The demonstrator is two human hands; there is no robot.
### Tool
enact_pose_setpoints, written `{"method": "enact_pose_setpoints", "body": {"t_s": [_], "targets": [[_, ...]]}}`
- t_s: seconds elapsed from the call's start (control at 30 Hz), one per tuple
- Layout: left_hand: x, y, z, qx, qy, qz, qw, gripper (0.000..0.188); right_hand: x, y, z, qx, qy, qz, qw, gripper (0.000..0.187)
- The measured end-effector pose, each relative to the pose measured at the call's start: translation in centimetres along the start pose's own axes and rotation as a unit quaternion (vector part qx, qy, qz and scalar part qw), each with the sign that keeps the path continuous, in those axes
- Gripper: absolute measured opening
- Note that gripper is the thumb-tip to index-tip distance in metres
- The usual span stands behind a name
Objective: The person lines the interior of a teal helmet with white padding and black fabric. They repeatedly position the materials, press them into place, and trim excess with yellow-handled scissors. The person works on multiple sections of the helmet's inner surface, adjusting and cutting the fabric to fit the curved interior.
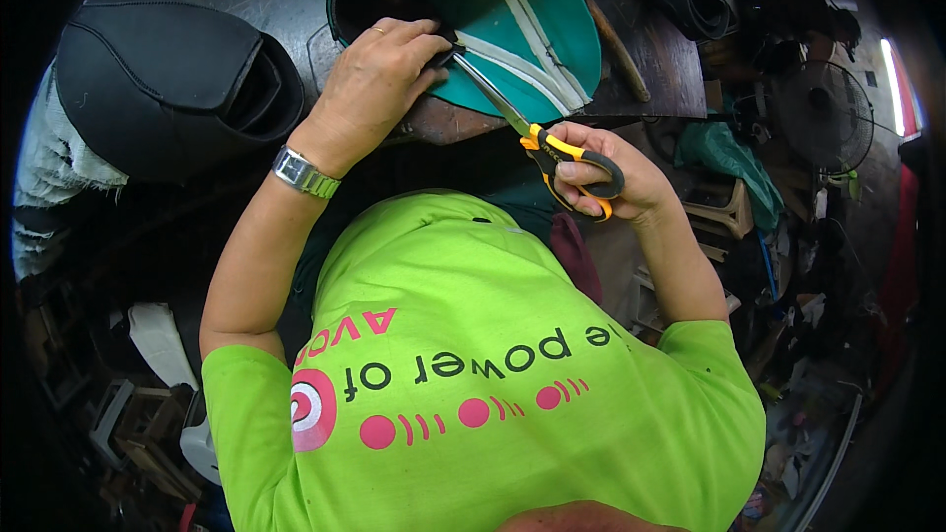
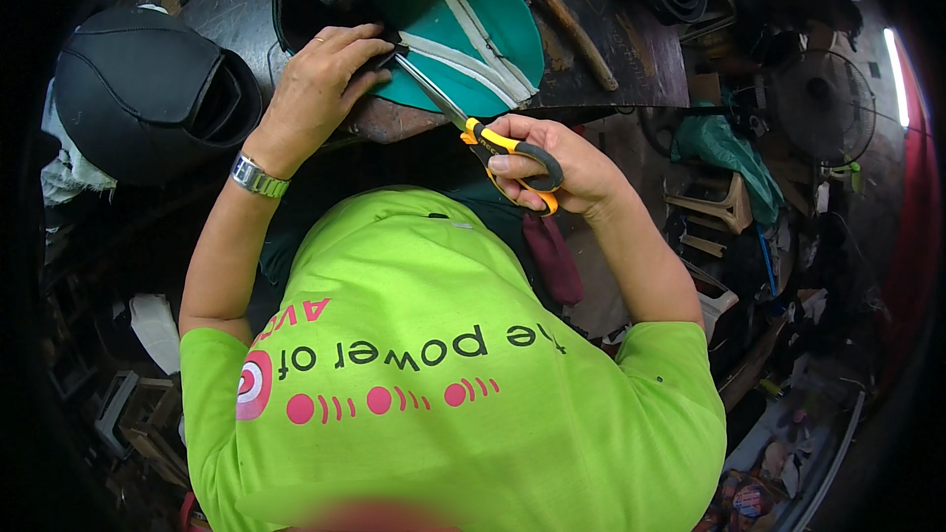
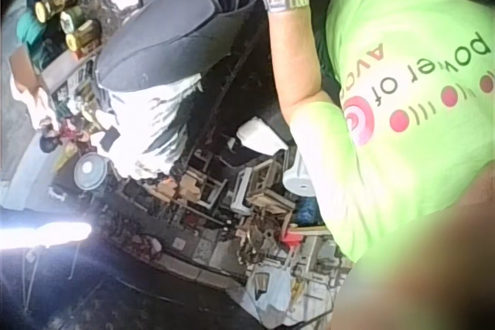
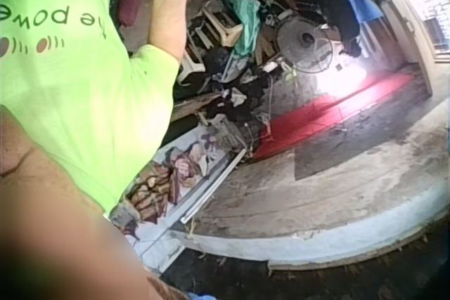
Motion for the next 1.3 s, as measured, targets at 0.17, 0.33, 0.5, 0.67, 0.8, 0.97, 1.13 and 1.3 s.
{"method": "enact_pose_setpoints", "body": {"t_s": [0.17, 0.33, 0.5, 0.67, 0.8, 0.97, 1.13, 1.3], "targets": [[-0.2, 0.3, 0.4, 0.011, 0.014, -0.033, 0.999, 0.022, 0.2, 0.3, -1.0, -0.02, -0.033, 0.012, 0.999, 0.064], [-0.2, 0.7, 0.5, 0.018, 0.046, -0.034, 0.998, 0.02, -0.3, 0.4, -1.1, -0.025, -0.017, 0.071, 0.997, 0.054], [0.8, 0.1, 0.6, 0.034, -0.078, -0.051, 0.995, 0.018, -1.5, -0.3, -0.6, -0.034, 0.075, 0.095, 0.992, 0.058], [1.0, -0.5, 0.4, 0.038, -0.096, -0.054, 0.993, 0.022, -1.9, -0.2, 0.3, -0.027, 0.04, 0.095, 0.994, 0.058], [0.9, -1.2, 0.7, 0.067, -0.105, -0.024, 0.992, 0.025, -1.4, 0.1, 0.9, -0.026, 0.018, 0.083, 0.996, 0.057], [1.0, -1.5, 0.6, 0.051, -0.111, -0.027, 0.992, 0.025, -0.6, 0.4, 1.5, -0.016, -0.003, 0.07, 0.997, 0.056], [1.1, -1.5, 0.6, 0.029, -0.117, -0.049, 0.992, 0.022, -0.2, 0.6, 1.6, -0.009, -0.052, 0.043, 0.998, 0.049], [1.0, -1.6, 0.7, 0.031, -0.117, -0.048, 0.991, 0.022, 0.0, 0.4, 1.8, -0.019, -0.07, 0.031, 0.997, 0.043]]}}
Point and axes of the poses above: each hand's wrist, its own y-axis towards the middle knuckle, its own x-axis out of the back of the hand, z = x × y, the point moved 5 cm from there along y, towards the middle knuckle, and after that the axes turned 9 degrees about -y, right-handed, at the moved point
